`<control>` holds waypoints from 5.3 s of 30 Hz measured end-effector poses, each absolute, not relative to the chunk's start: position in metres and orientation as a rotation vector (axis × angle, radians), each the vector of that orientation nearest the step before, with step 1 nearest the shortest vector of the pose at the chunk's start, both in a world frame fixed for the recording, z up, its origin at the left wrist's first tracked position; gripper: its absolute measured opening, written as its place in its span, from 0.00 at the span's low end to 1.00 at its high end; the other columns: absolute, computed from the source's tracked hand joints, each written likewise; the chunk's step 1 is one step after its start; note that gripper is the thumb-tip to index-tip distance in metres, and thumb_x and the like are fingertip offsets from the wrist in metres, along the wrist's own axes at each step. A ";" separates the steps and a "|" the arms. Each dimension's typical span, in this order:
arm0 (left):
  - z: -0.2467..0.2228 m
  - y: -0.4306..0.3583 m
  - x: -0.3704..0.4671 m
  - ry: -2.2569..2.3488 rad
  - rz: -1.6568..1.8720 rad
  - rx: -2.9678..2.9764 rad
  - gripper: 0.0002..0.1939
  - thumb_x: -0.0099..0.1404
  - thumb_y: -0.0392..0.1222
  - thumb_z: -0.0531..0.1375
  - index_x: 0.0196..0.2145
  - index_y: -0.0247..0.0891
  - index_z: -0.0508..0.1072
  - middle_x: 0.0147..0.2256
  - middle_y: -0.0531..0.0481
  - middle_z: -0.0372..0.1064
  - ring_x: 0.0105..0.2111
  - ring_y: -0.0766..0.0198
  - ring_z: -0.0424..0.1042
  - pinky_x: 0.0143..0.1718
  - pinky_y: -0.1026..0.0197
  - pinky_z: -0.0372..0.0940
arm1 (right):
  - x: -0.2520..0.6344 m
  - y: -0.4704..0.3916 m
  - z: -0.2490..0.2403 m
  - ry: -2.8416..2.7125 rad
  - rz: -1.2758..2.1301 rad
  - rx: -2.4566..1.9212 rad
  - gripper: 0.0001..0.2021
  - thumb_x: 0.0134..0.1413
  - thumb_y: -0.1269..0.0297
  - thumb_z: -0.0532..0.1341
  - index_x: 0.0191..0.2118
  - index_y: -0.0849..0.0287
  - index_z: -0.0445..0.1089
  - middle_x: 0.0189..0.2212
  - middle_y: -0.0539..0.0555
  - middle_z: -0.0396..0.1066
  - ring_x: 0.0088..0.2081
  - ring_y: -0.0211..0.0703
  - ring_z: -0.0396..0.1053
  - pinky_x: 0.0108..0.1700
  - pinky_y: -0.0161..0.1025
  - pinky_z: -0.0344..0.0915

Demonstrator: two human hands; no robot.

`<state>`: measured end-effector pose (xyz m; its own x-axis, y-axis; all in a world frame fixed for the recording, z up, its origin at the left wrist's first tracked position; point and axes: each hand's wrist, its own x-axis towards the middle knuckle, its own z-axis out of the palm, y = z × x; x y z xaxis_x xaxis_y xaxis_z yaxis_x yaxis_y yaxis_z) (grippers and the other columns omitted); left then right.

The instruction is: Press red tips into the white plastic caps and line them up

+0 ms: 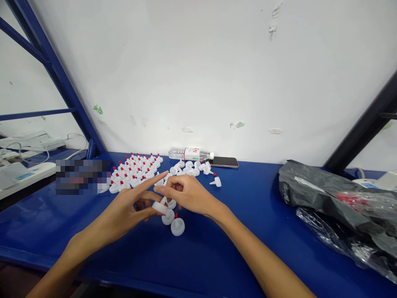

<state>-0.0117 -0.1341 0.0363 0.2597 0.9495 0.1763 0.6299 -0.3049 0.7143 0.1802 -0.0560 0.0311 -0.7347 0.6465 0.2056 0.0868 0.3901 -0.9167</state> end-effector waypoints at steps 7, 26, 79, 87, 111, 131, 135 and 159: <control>0.036 -0.133 -0.013 1.518 0.837 2.068 0.36 0.66 0.41 0.61 0.69 0.49 0.56 0.27 0.60 0.75 0.22 0.69 0.68 0.30 0.66 0.65 | 0.176 -0.060 0.031 -2.054 1.244 -0.673 0.21 0.58 0.45 0.64 0.27 0.58 0.66 0.21 0.46 0.66 0.21 0.32 0.59 0.23 0.32 0.54; 0.037 -0.140 -0.017 1.617 0.846 2.012 0.32 0.67 0.56 0.61 0.66 0.50 0.62 0.38 0.53 0.76 0.27 0.66 0.69 0.28 0.65 0.65 | 0.171 -0.062 0.025 -2.172 0.597 -0.726 0.17 0.63 0.51 0.62 0.28 0.57 0.67 0.26 0.47 0.71 0.26 0.35 0.63 0.30 0.34 0.53; 0.013 -0.105 -0.077 2.437 0.358 2.164 0.31 0.69 0.46 0.56 0.68 0.49 0.56 0.48 0.46 0.76 0.46 0.48 0.75 0.34 0.57 0.64 | 0.175 -0.070 0.029 -2.260 0.387 -0.778 0.19 0.74 0.59 0.44 0.38 0.56 0.68 0.32 0.50 0.72 0.35 0.39 0.70 0.40 0.35 0.59; 0.015 -0.105 -0.080 2.494 0.336 2.117 0.31 0.67 0.44 0.57 0.66 0.49 0.57 0.49 0.47 0.76 0.45 0.48 0.76 0.35 0.56 0.65 | 0.175 -0.070 0.028 -2.277 0.371 -0.797 0.18 0.74 0.59 0.44 0.39 0.56 0.68 0.33 0.50 0.73 0.35 0.39 0.70 0.39 0.35 0.59; 0.013 -0.138 0.000 1.750 0.541 2.342 0.22 0.74 0.45 0.51 0.64 0.52 0.64 0.50 0.48 0.69 0.42 0.58 0.74 0.41 0.57 0.66 | 0.189 -0.043 0.010 -2.550 -0.104 -1.317 0.20 0.70 0.61 0.51 0.64 0.53 0.64 0.52 0.59 0.69 0.40 0.49 0.75 0.37 0.40 0.64; 0.006 -0.120 -0.019 1.788 0.546 2.247 0.07 0.71 0.44 0.54 0.40 0.45 0.71 0.38 0.53 0.73 0.35 0.61 0.71 0.35 0.58 0.59 | 0.190 -0.038 0.022 -2.244 0.354 -1.256 0.06 0.59 0.60 0.59 0.32 0.55 0.66 0.28 0.48 0.73 0.31 0.41 0.67 0.32 0.37 0.51; 0.004 -0.118 -0.020 1.827 0.544 2.250 0.06 0.71 0.44 0.54 0.39 0.44 0.70 0.38 0.51 0.74 0.37 0.57 0.73 0.35 0.58 0.59 | 0.191 -0.039 0.025 -2.240 0.461 -1.271 0.06 0.60 0.58 0.59 0.37 0.54 0.68 0.27 0.48 0.74 0.30 0.41 0.68 0.32 0.36 0.53; -0.005 -0.113 -0.022 1.856 0.490 2.237 0.19 0.72 0.52 0.51 0.53 0.45 0.74 0.46 0.45 0.72 0.42 0.54 0.73 0.41 0.55 0.62 | 0.211 -0.037 0.034 -2.698 0.989 -0.843 0.08 0.52 0.60 0.69 0.39 0.54 0.80 0.30 0.48 0.78 0.30 0.39 0.73 0.30 0.33 0.62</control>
